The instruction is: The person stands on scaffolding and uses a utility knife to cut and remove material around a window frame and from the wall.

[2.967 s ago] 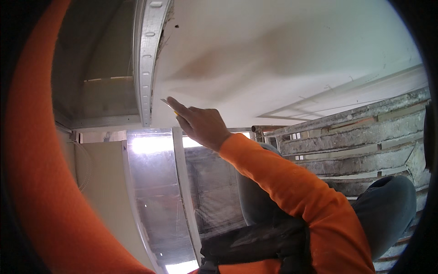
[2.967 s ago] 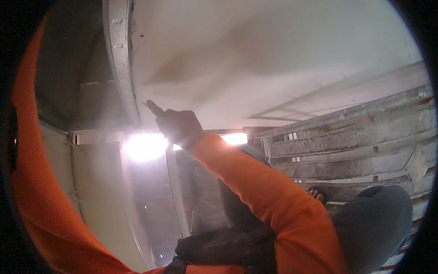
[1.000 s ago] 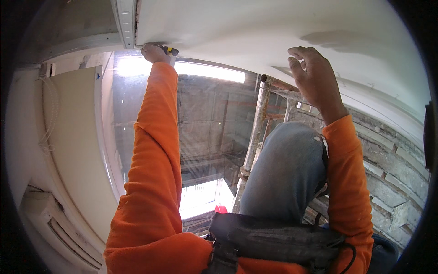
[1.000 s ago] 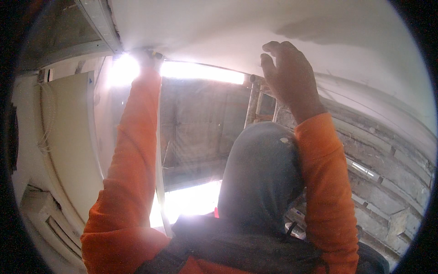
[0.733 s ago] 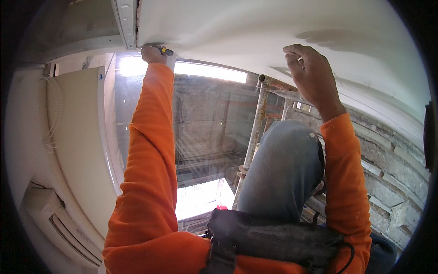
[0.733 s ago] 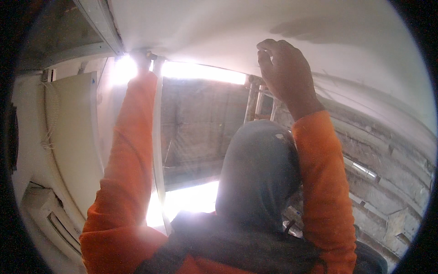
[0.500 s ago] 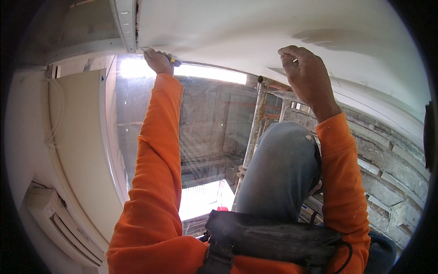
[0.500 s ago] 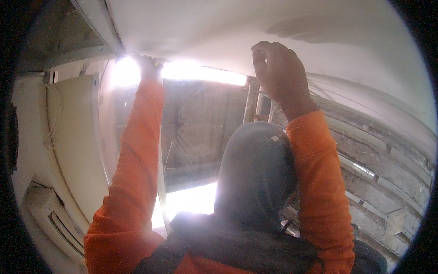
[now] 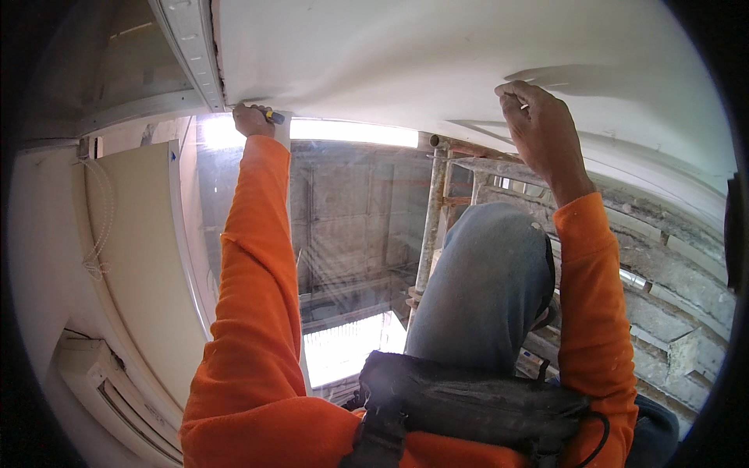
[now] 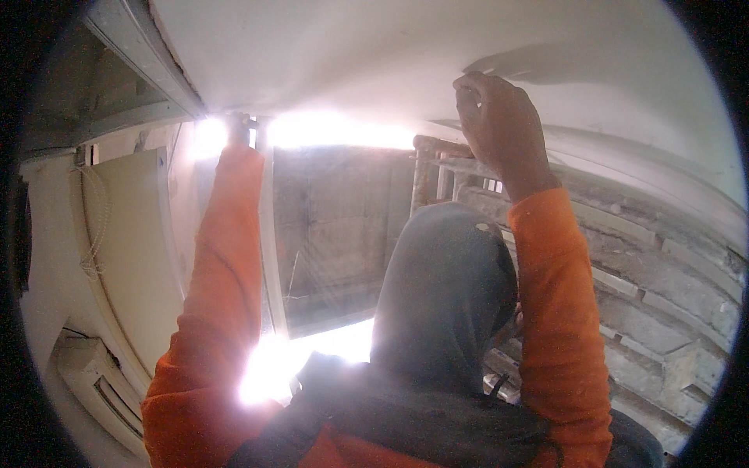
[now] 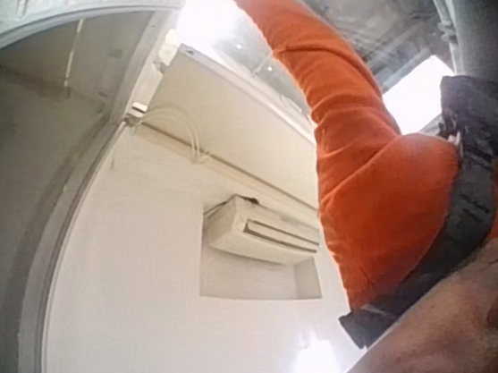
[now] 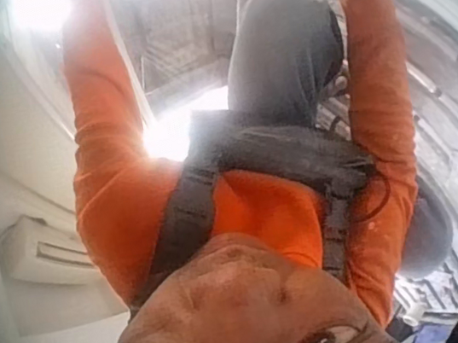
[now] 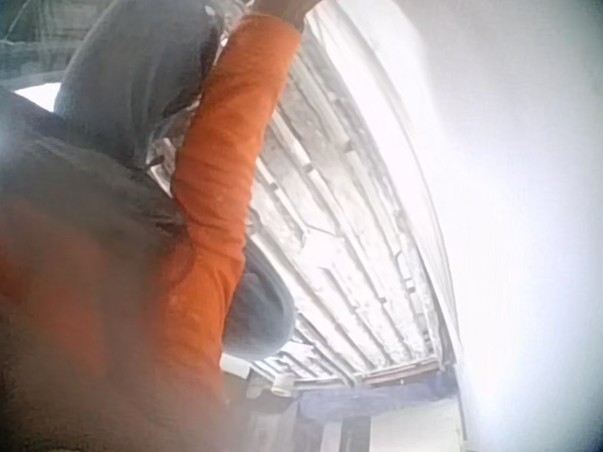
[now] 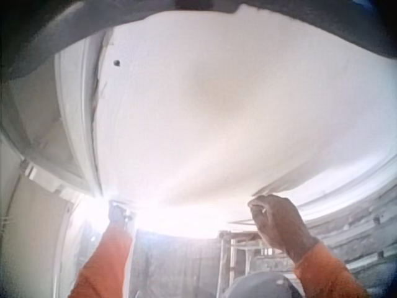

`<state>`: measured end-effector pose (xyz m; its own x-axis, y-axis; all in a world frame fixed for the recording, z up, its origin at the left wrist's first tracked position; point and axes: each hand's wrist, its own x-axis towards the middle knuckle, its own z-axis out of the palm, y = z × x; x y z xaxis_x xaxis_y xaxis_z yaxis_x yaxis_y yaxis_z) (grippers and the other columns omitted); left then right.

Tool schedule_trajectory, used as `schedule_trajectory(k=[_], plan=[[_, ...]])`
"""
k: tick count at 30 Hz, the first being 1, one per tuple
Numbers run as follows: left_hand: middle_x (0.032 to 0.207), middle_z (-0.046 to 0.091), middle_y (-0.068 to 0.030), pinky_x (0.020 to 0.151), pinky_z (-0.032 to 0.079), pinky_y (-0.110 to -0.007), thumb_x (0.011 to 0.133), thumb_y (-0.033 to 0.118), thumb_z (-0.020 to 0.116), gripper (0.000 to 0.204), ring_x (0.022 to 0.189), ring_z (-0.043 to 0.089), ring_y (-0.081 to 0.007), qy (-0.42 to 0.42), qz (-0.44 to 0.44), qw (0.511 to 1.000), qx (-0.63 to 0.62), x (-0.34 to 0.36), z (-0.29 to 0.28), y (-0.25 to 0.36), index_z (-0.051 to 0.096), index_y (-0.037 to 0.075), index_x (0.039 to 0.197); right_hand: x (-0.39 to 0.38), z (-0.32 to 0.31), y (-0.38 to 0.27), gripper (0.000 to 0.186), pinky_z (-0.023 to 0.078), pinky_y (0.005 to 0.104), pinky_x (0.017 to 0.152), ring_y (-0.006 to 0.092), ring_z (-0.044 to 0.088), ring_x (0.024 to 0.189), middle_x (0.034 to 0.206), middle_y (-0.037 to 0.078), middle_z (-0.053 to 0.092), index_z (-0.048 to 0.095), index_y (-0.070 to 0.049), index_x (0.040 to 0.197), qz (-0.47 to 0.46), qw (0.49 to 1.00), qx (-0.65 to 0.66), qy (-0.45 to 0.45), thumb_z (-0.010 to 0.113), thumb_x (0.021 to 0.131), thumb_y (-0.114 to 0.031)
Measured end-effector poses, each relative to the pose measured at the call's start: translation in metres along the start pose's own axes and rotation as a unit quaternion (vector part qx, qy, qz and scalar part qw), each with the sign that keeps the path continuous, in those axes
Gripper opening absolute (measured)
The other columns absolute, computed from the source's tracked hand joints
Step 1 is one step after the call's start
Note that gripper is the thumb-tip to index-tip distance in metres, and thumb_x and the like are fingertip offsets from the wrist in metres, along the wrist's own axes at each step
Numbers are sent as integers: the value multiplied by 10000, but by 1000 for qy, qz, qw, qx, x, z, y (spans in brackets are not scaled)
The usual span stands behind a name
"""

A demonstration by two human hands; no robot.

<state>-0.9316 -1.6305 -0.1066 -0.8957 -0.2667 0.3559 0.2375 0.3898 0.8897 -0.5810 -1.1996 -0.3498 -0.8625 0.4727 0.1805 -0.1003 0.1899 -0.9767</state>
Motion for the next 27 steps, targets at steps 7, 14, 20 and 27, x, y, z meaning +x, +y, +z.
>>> schedule_trajectory(k=[7, 14, 20, 27], plan=[[728, 481, -7, 514, 436, -331, 982, 233, 475, 119, 577, 473, -136, 5, -11, 999, 30, -129, 46, 21, 487, 124, 1029, -3, -3, 22, 280, 546, 367, 826, 296, 708, 917, 1048, 184, 721, 693, 1, 1114, 6, 999, -24, -30, 547, 985, -201], [702, 462, -34, 486, 429, -347, 961, 224, 458, 136, 548, 454, -170, 9, -46, 998, -33, -92, 17, 35, 447, 94, 923, -4, -10, -4, 265, 521, 437, 880, 352, 681, 950, 998, 180, 719, 698, -19, 1048, 11, 1000, 22, -4, 530, 957, -203], [645, 436, -44, 465, 432, -365, 944, 174, 445, 123, 506, 434, -186, -26, 2, 1000, -12, -18, -12, 44, 454, 77, 869, -5, -24, 2, 287, 521, 438, 884, 370, 675, 933, 993, 190, 713, 700, -28, 1050, 3, 1000, 24, -1, 515, 958, -227], [676, 451, -12, 450, 427, -335, 968, 208, 480, 100, 492, 407, -158, -18, -3, 1000, 16, -139, 56, 37, 462, 118, 929, -1, -33, 23, 276, 520, 448, 871, 370, 676, 937, 990, 180, 714, 702, -34, 1017, 8, 999, -19, 33, 517, 956, -229]])
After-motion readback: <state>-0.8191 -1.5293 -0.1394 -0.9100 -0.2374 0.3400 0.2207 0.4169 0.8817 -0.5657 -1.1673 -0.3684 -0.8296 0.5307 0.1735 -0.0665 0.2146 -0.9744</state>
